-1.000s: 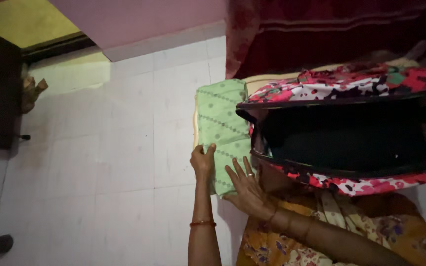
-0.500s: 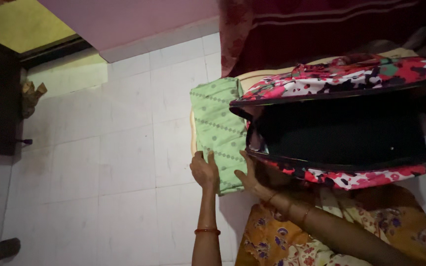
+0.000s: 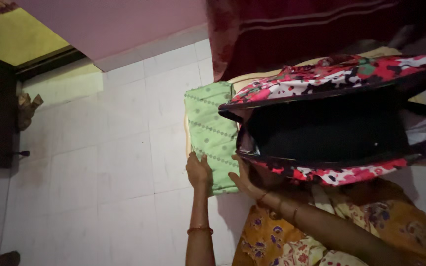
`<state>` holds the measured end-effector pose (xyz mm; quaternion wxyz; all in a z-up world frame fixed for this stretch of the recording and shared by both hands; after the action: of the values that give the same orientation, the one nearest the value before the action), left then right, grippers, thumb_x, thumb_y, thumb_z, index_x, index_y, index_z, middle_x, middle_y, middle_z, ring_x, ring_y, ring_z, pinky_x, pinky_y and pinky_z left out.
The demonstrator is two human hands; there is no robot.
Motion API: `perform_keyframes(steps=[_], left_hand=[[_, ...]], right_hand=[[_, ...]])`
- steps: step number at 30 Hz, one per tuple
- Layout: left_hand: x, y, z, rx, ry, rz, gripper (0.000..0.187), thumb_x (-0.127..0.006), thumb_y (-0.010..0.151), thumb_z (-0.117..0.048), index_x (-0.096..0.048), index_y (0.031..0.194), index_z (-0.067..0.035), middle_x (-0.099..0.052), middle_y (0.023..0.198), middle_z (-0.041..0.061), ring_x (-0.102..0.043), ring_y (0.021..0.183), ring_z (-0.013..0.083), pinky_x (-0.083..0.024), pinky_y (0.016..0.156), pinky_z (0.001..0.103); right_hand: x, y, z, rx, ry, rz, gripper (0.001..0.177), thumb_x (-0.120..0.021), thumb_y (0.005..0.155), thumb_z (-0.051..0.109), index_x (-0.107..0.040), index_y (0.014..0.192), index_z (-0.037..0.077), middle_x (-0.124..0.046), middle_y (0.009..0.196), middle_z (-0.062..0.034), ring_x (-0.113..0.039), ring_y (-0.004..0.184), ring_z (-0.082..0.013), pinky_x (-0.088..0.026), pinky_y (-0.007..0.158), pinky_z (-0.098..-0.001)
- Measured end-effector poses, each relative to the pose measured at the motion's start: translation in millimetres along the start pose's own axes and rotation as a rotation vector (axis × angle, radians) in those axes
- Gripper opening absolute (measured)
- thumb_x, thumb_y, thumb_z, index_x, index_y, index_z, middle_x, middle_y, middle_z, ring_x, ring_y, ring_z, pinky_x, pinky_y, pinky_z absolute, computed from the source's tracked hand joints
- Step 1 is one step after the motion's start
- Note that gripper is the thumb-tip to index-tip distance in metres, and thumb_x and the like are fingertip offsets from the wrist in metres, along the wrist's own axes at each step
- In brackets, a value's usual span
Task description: The person unpacks folded clothes and fabrics from a bag by hand, stacking them on a stool, and then folds and packs clothes back into the bag.
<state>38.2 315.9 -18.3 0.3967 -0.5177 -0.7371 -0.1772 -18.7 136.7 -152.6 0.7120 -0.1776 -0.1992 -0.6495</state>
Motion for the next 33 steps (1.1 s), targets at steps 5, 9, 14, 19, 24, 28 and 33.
perform_keyframes(steps=[5, 9, 14, 19, 24, 28, 33], left_hand=[[17.6, -10.6, -15.1, 0.125, 0.033, 0.122, 0.052, -0.067, 0.092, -0.021, -0.051, 0.138, -0.003, -0.063, 0.123, 0.026, -0.064, 0.11, 0.0415, -0.052, 0.094, 0.048], [43.7, -26.7, -61.2, -0.254, -0.114, -0.071, 0.04, -0.069, 0.094, -0.02, -0.061, 0.129, -0.001, -0.071, 0.117, 0.022, -0.067, 0.109, 0.0387, -0.054, 0.094, 0.047], [84.5, -90.0, -153.9, -0.489, -0.451, -0.269, 0.018, -0.066, 0.097, -0.014, -0.068, 0.11, -0.002, -0.071, 0.108, 0.016, -0.069, 0.097, 0.0318, -0.057, 0.082, 0.041], [72.5, -155.8, -234.8, -0.726, -0.613, -0.223, 0.014, -0.067, 0.095, -0.01, -0.071, 0.107, -0.002, -0.073, 0.104, 0.013, -0.07, 0.096, 0.0278, -0.055, 0.086, 0.039], [-14.0, -184.8, -261.6, -0.919, -0.476, -0.02, 0.017, -0.07, 0.092, -0.013, -0.073, 0.106, -0.004, -0.075, 0.101, 0.018, -0.07, 0.095, 0.0366, -0.055, 0.086, 0.046], [-92.2, -212.3, -244.0, -0.923, 0.138, 0.23, 0.032, -0.068, 0.092, -0.037, -0.077, 0.091, -0.006, -0.073, 0.09, 0.021, -0.071, 0.085, 0.0427, -0.056, 0.078, 0.053], [-118.2, -233.4, -215.3, -0.86, 0.204, 0.293, 0.048, -0.056, 0.096, -0.051, -0.078, 0.086, -0.009, -0.074, 0.086, 0.022, -0.072, 0.081, 0.0429, -0.057, 0.079, 0.053]], right_hand=[[-4.8, 3.4, -0.6, -0.093, 0.048, 0.06, 0.065, -0.067, 0.094, 0.03, -0.041, 0.149, 0.006, -0.047, 0.147, -0.0207, -0.042, 0.139, -0.0341, -0.033, 0.116, -0.0451], [34.3, -29.4, 39.5, -0.222, 0.051, 0.38, 0.055, -0.066, 0.093, 0.029, -0.05, 0.141, 0.006, -0.057, 0.138, -0.0203, -0.055, 0.127, -0.0329, -0.045, 0.106, -0.0422], [157.9, -49.3, 145.9, 0.16, -0.182, 0.493, 0.034, -0.067, 0.092, 0.029, -0.072, 0.118, 0.008, -0.073, 0.114, -0.018, -0.072, 0.101, -0.0318, -0.057, 0.088, -0.0412], [291.9, -38.0, 189.9, 0.118, -0.293, 0.25, 0.027, -0.063, 0.092, 0.03, -0.076, 0.105, 0.011, -0.077, 0.095, -0.0157, -0.077, 0.088, -0.0316, -0.06, 0.078, -0.0439], [383.6, -42.4, 175.3, 0.278, -0.541, -0.103, 0.023, -0.064, 0.09, 0.024, -0.076, 0.103, 0.008, -0.075, 0.095, -0.0185, -0.071, 0.089, -0.0399, -0.056, 0.079, -0.0504], [414.6, -54.2, 121.4, 0.272, -0.807, -0.073, 0.022, -0.062, 0.096, 0.024, -0.073, 0.094, 0.005, -0.074, 0.092, -0.0179, -0.07, 0.089, -0.0396, -0.056, 0.081, -0.0502], [406.9, -78.6, 89.8, 0.547, -0.924, -0.025, 0.035, -0.066, 0.087, 0.025, -0.069, 0.115, 0.005, -0.067, 0.129, -0.0171, -0.066, 0.114, -0.0362, -0.056, 0.092, -0.0463]])
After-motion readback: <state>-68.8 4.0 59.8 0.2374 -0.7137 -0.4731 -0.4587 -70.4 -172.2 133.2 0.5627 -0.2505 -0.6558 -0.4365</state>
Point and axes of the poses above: each hand's wrist, its own y-axis towards the middle knuckle, its own x-axis out of the back of the hand, z = x × y, the point moved 5 cm from there along y, towards the middle knuckle
